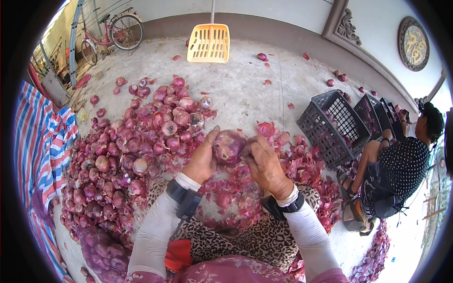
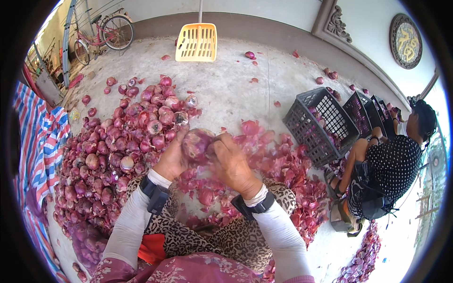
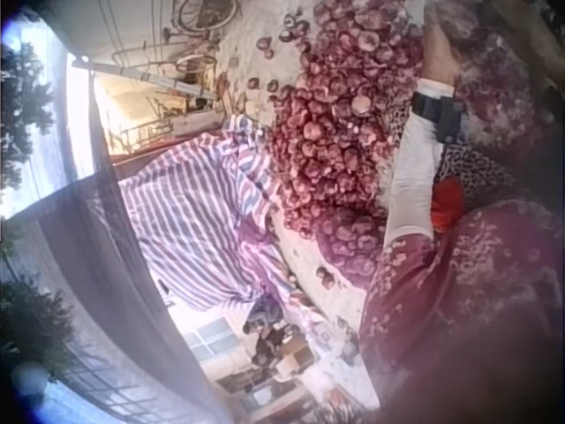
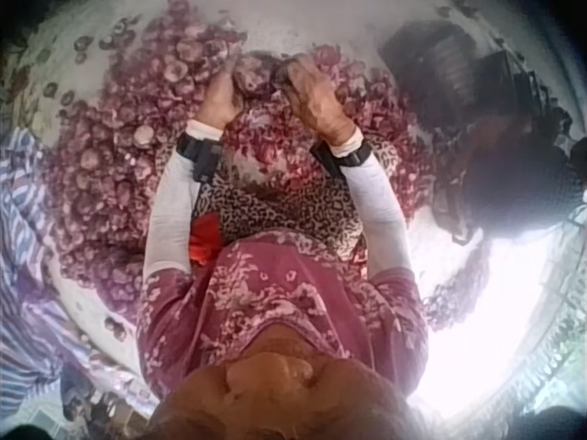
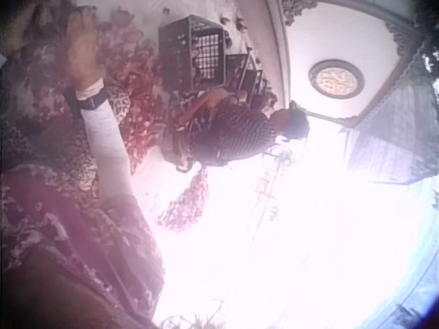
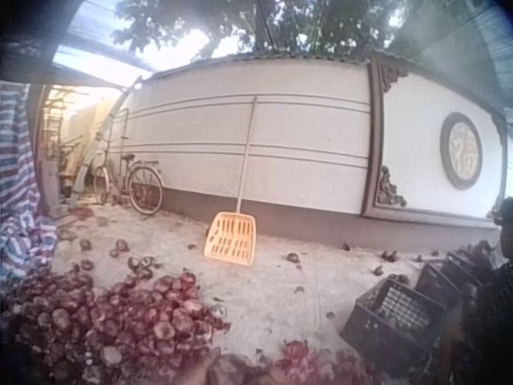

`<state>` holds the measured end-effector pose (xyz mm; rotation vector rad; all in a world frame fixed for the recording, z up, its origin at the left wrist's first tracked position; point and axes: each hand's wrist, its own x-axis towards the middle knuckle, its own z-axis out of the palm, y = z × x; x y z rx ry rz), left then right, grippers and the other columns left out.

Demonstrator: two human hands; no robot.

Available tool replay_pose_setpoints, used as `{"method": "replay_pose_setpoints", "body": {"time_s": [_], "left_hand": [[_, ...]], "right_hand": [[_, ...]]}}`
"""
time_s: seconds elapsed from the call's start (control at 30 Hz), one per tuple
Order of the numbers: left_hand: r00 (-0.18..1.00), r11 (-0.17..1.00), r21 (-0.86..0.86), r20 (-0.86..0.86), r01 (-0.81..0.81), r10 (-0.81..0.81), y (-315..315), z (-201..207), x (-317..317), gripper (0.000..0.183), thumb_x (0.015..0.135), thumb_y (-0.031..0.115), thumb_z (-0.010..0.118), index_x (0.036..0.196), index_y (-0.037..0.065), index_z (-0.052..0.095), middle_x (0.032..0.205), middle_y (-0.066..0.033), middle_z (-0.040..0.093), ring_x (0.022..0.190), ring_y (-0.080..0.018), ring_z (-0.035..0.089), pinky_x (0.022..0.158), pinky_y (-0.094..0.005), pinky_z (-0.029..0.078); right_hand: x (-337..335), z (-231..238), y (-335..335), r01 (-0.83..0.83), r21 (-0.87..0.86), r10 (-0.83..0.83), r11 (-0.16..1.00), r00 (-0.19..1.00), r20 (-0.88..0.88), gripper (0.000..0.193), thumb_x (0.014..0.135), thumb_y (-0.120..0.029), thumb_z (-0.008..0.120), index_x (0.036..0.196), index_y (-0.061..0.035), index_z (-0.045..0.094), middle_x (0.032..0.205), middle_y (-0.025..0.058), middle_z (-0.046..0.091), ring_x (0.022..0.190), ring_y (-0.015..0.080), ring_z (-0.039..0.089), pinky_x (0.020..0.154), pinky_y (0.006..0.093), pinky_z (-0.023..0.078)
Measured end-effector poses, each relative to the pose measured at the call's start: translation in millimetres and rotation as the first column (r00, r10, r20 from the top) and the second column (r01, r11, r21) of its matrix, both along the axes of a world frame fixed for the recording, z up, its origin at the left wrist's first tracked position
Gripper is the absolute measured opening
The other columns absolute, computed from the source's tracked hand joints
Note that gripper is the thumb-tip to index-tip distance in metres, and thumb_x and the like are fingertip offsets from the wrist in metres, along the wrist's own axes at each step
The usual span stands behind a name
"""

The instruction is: The person peels an onion by hand, pulling off the outer skin and roots before dropping them onto a pile. They briefly pick up a red cloth and then resume peeling the onion.

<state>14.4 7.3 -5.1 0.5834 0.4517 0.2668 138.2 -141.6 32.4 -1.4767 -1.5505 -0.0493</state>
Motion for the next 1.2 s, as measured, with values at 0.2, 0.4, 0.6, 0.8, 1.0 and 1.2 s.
{"method": "replay_pose_setpoints", "body": {"time_s": [0.2, 0.4, 0.6, 0.8, 1.0, 1.2], "left_hand": [[0.989, 0.990, 0.027, 0.068, -0.137, 0.135, 4.8, 9.6, 0.0, 0.055, 0.099, 0.049, 0.038, 0.126, 0.005, 0.054, 0.122, -0.0127, 0.062, 0.113, -0.0271, 0.059, 0.097, -0.0462, 0.048], [0.996, 0.996, 0.080, 0.081, -0.049, 0.043, -1.4, 17.7, -0.9, 0.056, 0.099, 0.051, 0.039, 0.126, 0.005, 0.055, 0.123, -0.0129, 0.061, 0.113, -0.0258, 0.060, 0.097, -0.0437, 0.049], [0.998, 0.989, 0.148, 0.056, 0.026, -0.035, -0.9, 8.0, 1.1, 0.057, 0.098, 0.052, 0.039, 0.124, 0.004, 0.056, 0.122, -0.0119, 0.062, 0.110, -0.0238, 0.061, 0.094, -0.0403, 0.050], [0.998, 0.992, 0.119, 0.030, 0.042, -0.046, -2.5, 13.4, 0.1, 0.055, 0.099, 0.050, 0.041, 0.123, 0.004, 0.057, 0.119, -0.0109, 0.064, 0.108, -0.0233, 0.062, 0.093, -0.0400, 0.050], [1.000, 0.988, 0.153, 0.018, 0.005, -0.008, -3.4, 11.3, -0.4, 0.054, 0.099, 0.049, 0.040, 0.123, 0.004, 0.057, 0.117, -0.0099, 0.065, 0.105, -0.0229, 0.063, 0.091, -0.0405, 0.051], [0.998, 0.992, 0.122, -0.047, -0.032, 0.038, -4.9, 8.9, 3.3, 0.055, 0.095, 0.056, 0.044, 0.122, 0.010, 0.059, 0.107, -0.0059, 0.067, 0.089, -0.0194, 0.066, 0.065, -0.0389, 0.057]], "right_hand": [[13.7, -4.2, -10.9, -0.065, -0.124, 0.067, 0.990, 0.998, 0.020, 0.027, 0.076, 0.010, 0.064, 0.098, -0.0016, 0.055, 0.082, 0.0129, 0.059, 0.076, 0.0310, 0.063, 0.066, 0.0367, 0.050], [10.0, 3.1, -14.1, -0.028, -0.214, -0.027, 0.976, 0.968, -0.249, 0.027, 0.076, 0.000, 0.071, 0.100, -0.0007, 0.057, 0.083, 0.0142, 0.062, 0.073, 0.0262, 0.064, 0.064, 0.0335, 0.050], [6.6, 6.4, -6.6, -0.060, -0.023, 0.055, 0.998, 0.986, -0.154, 0.032, 0.074, 0.000, 0.074, 0.104, -0.0061, 0.063, 0.086, 0.0097, 0.059, 0.077, 0.0237, 0.062, 0.064, 0.0318, 0.050], [10.9, -10.5, -2.5, -0.088, 0.041, 0.087, 0.995, 0.996, 0.016, 0.032, 0.073, 0.002, 0.071, 0.102, -0.0069, 0.064, 0.089, 0.0106, 0.056, 0.080, 0.0260, 0.061, 0.067, 0.0339, 0.050], [-1.5, -3.4, -2.6, -0.027, 0.022, 0.027, 0.999, 0.999, 0.017, 0.031, 0.072, 0.004, 0.069, 0.101, -0.0060, 0.064, 0.093, 0.0125, 0.055, 0.083, 0.0293, 0.060, 0.069, 0.0358, 0.050], [1.1, -5.2, -0.6, -0.002, 0.031, 0.000, 1.000, 0.997, 0.082, 0.028, 0.073, 0.007, 0.071, 0.098, -0.0038, 0.066, 0.092, 0.0125, 0.060, 0.082, 0.0281, 0.063, 0.069, 0.0333, 0.052]]}}
